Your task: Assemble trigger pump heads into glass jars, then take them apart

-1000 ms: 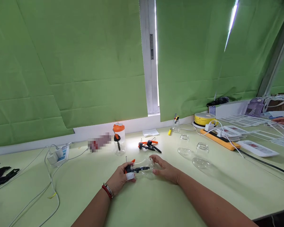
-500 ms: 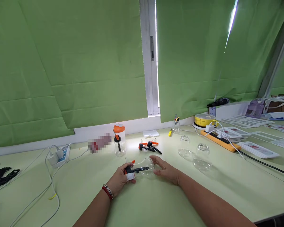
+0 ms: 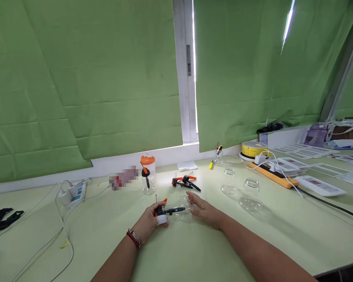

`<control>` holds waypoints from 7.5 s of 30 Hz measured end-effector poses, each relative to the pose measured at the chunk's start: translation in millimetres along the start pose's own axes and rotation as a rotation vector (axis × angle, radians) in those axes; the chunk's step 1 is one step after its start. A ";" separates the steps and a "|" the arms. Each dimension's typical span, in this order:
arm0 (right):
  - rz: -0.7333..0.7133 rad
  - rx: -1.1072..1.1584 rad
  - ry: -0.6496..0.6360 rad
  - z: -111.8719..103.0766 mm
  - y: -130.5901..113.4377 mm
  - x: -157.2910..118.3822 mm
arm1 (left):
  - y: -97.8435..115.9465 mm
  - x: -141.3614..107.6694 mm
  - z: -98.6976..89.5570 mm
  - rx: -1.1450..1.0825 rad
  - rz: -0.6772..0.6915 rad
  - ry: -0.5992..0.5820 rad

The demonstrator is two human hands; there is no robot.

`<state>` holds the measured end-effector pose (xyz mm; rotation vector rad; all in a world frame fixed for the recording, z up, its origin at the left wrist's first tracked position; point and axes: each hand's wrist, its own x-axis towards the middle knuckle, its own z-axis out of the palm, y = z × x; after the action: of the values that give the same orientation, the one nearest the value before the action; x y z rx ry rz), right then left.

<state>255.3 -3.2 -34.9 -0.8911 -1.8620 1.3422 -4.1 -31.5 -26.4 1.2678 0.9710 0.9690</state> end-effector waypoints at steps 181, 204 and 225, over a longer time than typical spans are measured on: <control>-0.203 -0.487 0.215 47.6 -1.0 5.3 | 17.5 -8.9 22.9 0.566 0.524 0.381; -0.164 -0.888 0.308 85.7 2.8 76.4 | -12.9 30.0 -28.0 0.791 0.199 0.618; 0.005 -1.017 0.509 63.3 15.1 142.4 | -17.5 24.4 -21.3 0.852 0.183 0.187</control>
<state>127.5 86.4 -47.5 -1.5326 -2.0501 0.0220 -16.4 -2.9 -46.0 2.0190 1.5199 0.8398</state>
